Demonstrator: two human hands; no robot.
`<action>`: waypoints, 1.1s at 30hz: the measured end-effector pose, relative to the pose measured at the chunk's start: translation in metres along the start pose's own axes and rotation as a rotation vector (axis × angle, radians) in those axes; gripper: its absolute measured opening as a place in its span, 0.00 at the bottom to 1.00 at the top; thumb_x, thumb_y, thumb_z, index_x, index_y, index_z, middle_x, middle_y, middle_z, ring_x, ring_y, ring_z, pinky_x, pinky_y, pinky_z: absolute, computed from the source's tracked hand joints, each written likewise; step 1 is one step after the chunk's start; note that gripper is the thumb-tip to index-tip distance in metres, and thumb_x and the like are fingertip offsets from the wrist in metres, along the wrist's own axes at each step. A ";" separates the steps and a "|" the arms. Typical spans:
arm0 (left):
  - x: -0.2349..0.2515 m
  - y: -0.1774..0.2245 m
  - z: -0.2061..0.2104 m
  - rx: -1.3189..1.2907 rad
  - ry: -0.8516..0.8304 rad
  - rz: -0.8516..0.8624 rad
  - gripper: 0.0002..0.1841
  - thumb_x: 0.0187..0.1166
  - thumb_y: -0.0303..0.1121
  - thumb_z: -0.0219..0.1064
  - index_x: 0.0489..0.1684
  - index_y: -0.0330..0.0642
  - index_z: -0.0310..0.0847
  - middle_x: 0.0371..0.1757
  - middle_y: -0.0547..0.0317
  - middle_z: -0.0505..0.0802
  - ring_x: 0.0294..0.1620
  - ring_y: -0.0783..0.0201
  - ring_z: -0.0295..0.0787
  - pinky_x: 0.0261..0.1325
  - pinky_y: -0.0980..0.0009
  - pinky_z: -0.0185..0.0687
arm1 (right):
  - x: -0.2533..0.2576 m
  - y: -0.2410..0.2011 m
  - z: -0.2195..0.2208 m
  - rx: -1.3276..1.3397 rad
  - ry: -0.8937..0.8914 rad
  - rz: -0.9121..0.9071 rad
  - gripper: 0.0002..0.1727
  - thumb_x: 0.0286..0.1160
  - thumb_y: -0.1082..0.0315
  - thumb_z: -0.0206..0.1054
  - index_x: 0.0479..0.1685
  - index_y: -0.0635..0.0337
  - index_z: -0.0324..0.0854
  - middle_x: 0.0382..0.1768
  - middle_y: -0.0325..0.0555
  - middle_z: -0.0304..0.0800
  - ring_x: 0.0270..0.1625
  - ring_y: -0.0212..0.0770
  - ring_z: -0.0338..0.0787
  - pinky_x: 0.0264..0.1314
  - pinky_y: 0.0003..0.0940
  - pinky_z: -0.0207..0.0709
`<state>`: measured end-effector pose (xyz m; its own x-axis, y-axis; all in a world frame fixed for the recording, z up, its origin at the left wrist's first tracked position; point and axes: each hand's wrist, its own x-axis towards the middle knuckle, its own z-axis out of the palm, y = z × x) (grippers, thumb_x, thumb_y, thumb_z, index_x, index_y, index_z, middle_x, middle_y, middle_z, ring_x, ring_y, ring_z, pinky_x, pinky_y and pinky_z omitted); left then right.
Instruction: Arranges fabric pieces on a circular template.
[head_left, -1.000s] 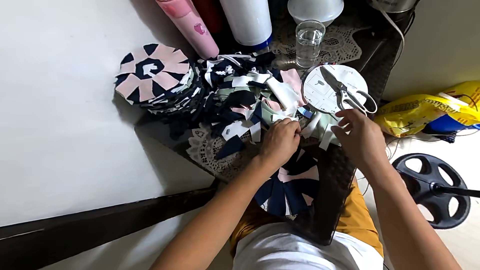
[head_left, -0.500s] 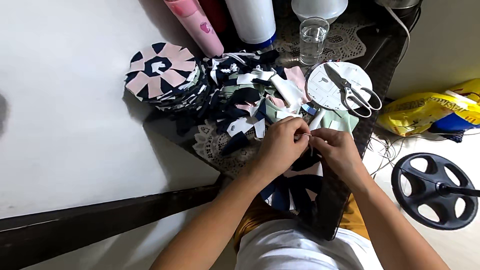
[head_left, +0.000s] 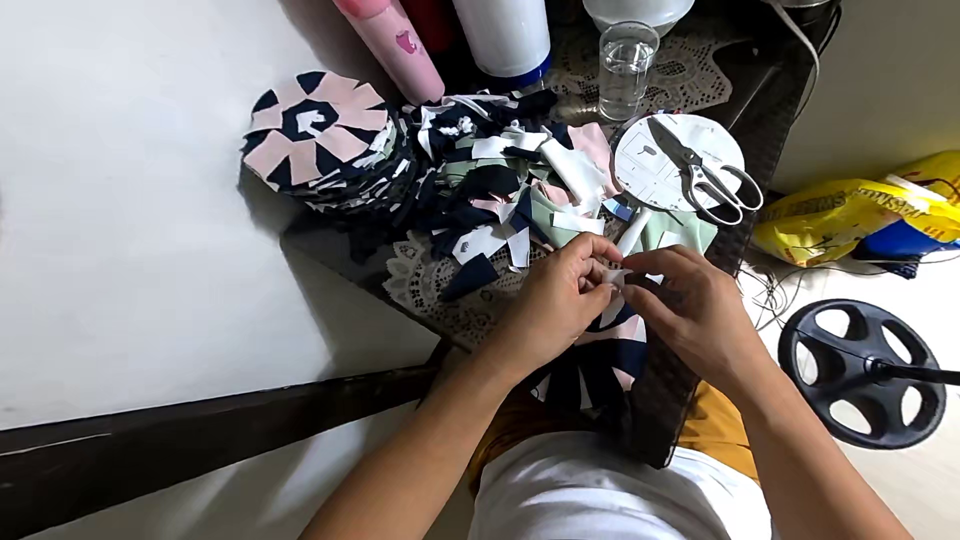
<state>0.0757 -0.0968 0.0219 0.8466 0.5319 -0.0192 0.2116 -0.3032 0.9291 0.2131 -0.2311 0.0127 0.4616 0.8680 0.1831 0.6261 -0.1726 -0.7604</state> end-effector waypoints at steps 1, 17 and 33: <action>-0.002 0.002 0.001 0.041 -0.002 -0.001 0.17 0.76 0.22 0.71 0.61 0.43 0.80 0.35 0.63 0.92 0.30 0.74 0.87 0.35 0.77 0.84 | 0.000 0.000 0.001 0.006 -0.015 0.007 0.18 0.76 0.53 0.67 0.55 0.52 0.91 0.50 0.40 0.90 0.51 0.40 0.88 0.49 0.43 0.81; -0.008 -0.046 -0.004 0.671 0.069 0.232 0.07 0.79 0.30 0.68 0.41 0.42 0.93 0.45 0.52 0.91 0.48 0.54 0.89 0.53 0.55 0.86 | -0.056 0.020 0.002 0.514 -0.453 -0.054 0.09 0.79 0.63 0.68 0.38 0.58 0.89 0.41 0.35 0.90 0.47 0.19 0.86 0.50 0.14 0.80; 0.015 -0.041 0.003 0.722 -0.102 0.080 0.04 0.76 0.27 0.72 0.39 0.36 0.90 0.46 0.45 0.88 0.52 0.45 0.86 0.55 0.48 0.83 | -0.067 0.018 0.008 0.494 -0.502 -0.101 0.08 0.79 0.65 0.68 0.38 0.58 0.89 0.41 0.37 0.91 0.50 0.23 0.87 0.55 0.15 0.78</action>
<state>0.0816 -0.0786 -0.0181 0.9067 0.4209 -0.0280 0.3865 -0.8021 0.4553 0.1882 -0.2882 -0.0181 -0.0030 0.9988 0.0490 0.2380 0.0483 -0.9701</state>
